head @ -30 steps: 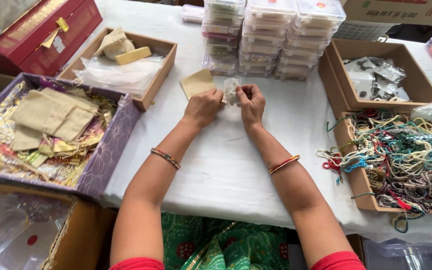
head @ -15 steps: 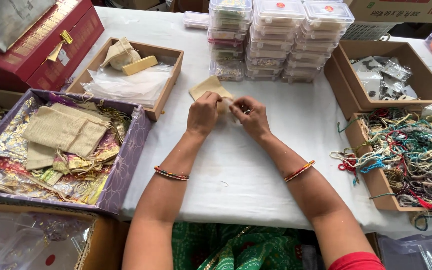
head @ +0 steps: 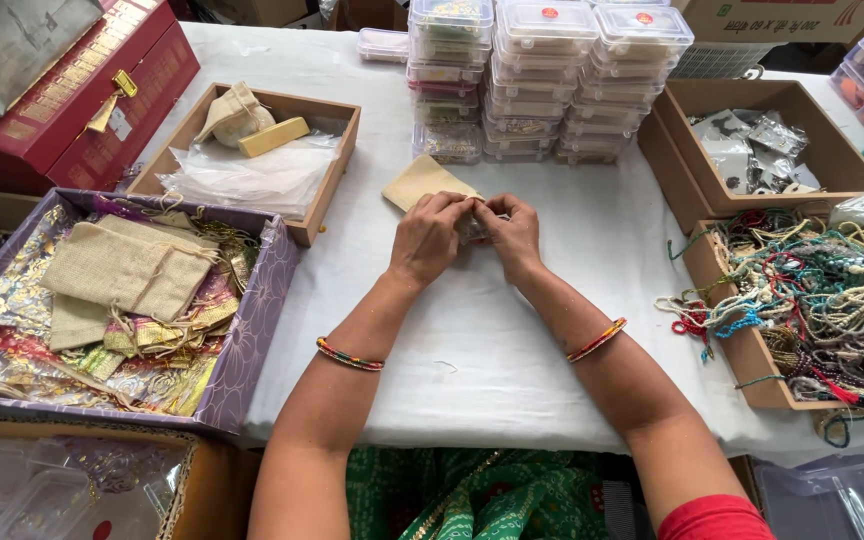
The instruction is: The person sits at a table and handles beaded necklaces, placing them into small clear plastic bags and then into small beige fabric pouches. They also handle clear plastic containers, stacking them on the table.
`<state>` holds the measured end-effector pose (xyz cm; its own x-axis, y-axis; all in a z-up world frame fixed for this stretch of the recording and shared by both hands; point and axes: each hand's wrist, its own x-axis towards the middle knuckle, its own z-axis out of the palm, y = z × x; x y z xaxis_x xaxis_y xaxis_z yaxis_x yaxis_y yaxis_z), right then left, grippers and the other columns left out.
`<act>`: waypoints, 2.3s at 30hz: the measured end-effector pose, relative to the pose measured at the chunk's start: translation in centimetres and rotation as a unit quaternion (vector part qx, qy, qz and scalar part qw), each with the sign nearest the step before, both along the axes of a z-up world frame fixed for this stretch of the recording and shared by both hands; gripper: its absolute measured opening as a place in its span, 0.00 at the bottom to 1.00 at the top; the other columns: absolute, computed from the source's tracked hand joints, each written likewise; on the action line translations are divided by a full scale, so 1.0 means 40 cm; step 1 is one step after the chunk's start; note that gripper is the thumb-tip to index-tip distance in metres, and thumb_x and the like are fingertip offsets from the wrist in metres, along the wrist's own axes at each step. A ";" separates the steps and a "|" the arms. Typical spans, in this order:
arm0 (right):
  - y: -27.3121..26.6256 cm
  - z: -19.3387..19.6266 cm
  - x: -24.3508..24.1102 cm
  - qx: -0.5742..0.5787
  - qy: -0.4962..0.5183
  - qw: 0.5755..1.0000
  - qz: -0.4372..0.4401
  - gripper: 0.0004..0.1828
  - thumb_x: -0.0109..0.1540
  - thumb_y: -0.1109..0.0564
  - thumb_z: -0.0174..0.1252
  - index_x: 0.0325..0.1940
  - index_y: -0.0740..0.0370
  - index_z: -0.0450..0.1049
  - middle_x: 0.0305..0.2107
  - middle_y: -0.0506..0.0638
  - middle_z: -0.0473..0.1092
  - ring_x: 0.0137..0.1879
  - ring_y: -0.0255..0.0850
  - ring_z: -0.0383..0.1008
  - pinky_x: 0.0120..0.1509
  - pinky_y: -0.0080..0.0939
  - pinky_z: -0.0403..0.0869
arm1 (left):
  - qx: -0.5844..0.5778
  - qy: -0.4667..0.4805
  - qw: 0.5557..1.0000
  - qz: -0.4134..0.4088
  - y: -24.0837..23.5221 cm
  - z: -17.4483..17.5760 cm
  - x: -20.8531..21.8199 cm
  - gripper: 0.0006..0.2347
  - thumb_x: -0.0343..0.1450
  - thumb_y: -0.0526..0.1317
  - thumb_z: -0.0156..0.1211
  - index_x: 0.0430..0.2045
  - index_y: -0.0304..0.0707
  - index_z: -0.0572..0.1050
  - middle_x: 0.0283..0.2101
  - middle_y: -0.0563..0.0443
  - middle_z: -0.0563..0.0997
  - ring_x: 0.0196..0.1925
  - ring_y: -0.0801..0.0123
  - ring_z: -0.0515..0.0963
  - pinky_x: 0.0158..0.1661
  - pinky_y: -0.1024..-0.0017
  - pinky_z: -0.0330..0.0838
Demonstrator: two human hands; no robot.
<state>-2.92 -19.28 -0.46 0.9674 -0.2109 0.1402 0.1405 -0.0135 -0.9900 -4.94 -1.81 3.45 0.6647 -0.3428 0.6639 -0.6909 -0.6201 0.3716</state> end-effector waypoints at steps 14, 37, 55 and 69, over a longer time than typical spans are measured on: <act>0.012 0.061 -0.034 -0.365 -0.030 0.929 -0.051 0.28 0.56 0.54 0.71 0.55 0.63 0.67 0.43 0.55 0.68 0.46 0.45 0.74 0.46 0.44 0.78 | -0.032 0.127 0.990 -0.058 0.011 -0.025 0.032 0.17 0.64 0.26 0.61 0.42 0.48 0.84 0.46 0.58 0.84 0.50 0.66 0.81 0.53 0.69 0.77; 0.016 0.132 -0.051 -0.229 -0.339 0.902 0.137 0.24 0.58 0.68 0.65 0.57 0.67 0.69 0.49 0.56 0.69 0.52 0.42 0.76 0.53 0.40 0.80 | -0.243 0.023 0.969 -0.045 0.034 0.029 0.016 0.13 0.70 0.24 0.55 0.40 0.42 0.82 0.47 0.55 0.84 0.50 0.66 0.81 0.49 0.70 0.80; -0.009 0.279 -0.073 -0.143 -0.120 0.978 0.098 0.04 0.66 0.61 0.59 0.42 0.65 0.73 0.29 0.51 0.76 0.26 0.32 0.75 0.23 0.29 0.71 | -0.276 0.077 0.944 -0.162 0.022 -0.034 0.051 0.27 0.72 0.55 0.68 0.60 0.41 0.67 0.50 0.46 0.81 0.53 0.65 0.82 0.52 0.67 0.80; -0.040 0.207 -0.028 -0.255 -0.198 0.946 0.042 0.08 0.62 0.67 0.66 0.45 0.61 0.80 0.41 0.47 0.76 0.44 0.35 0.73 0.46 0.34 0.72 | -0.267 0.038 0.961 -0.057 0.038 0.009 0.053 0.05 0.68 0.33 0.67 0.36 0.40 0.80 0.40 0.54 0.83 0.42 0.68 0.82 0.44 0.68 0.78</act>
